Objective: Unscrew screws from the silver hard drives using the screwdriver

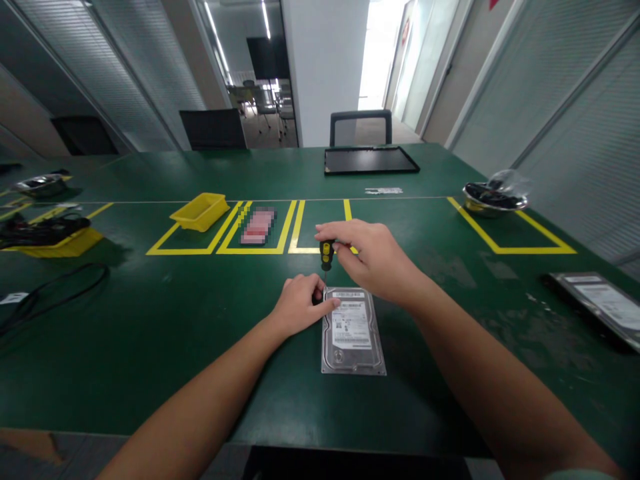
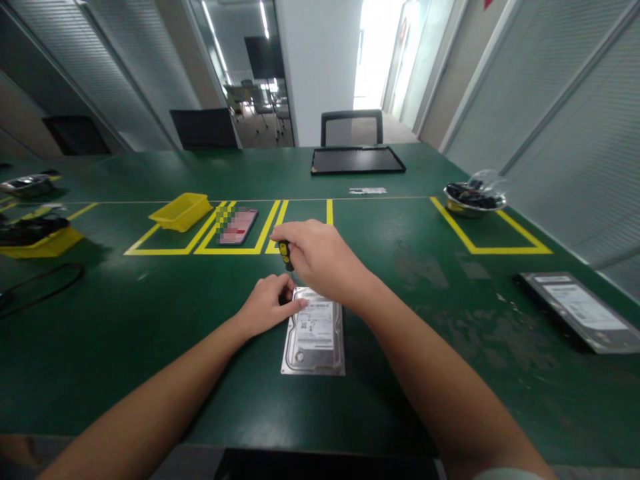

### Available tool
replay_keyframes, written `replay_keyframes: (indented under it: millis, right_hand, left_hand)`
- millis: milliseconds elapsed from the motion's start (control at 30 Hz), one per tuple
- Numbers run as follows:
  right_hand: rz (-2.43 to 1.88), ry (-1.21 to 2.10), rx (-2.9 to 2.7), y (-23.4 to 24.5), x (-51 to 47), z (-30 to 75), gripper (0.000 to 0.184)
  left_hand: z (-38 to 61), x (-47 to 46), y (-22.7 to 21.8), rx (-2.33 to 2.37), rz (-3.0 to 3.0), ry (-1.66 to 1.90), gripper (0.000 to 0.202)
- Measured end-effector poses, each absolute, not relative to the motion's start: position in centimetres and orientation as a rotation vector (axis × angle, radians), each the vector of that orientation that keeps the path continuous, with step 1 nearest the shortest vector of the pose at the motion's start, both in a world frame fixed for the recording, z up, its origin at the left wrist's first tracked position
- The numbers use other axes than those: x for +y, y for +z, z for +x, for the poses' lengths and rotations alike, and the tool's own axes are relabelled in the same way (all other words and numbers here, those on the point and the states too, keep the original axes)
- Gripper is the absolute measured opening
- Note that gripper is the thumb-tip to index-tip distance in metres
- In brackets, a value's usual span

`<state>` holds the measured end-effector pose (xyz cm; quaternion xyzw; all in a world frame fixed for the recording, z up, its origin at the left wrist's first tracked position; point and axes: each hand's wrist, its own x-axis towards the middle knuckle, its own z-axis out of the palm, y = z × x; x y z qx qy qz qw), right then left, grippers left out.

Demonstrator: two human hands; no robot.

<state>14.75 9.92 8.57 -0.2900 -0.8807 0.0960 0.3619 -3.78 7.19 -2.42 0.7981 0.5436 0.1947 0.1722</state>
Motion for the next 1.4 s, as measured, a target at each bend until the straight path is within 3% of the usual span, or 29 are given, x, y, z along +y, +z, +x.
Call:
replay_keyframes:
  millis: [267, 667, 1200, 1400]
  right_hand:
    - [-0.724, 0.226, -2.231, 8.51, 9.86, 14.74, 0.019]
    - [-0.696, 0.217, -2.270, 8.70, 9.94, 14.78, 0.032]
    - [-0.836, 0.107, -2.301, 8.88, 9.51, 14.74, 0.012]
    - [-0.926, 0.006, -2.296, 8.55, 9.47, 14.59, 0.017]
  left_hand:
    - [-3.88, 7.04, -2.35, 1.544, 2.270, 0.550, 0.038]
    - [-3.98, 7.10, -2.38, 1.538, 2.278, 0.547, 0.037]
    - [-3.79, 7.09, -2.36, 1.541, 2.287, 0.549, 0.037]
    - [-3.83, 7.17, -2.45, 1.538, 2.290, 0.557, 0.038]
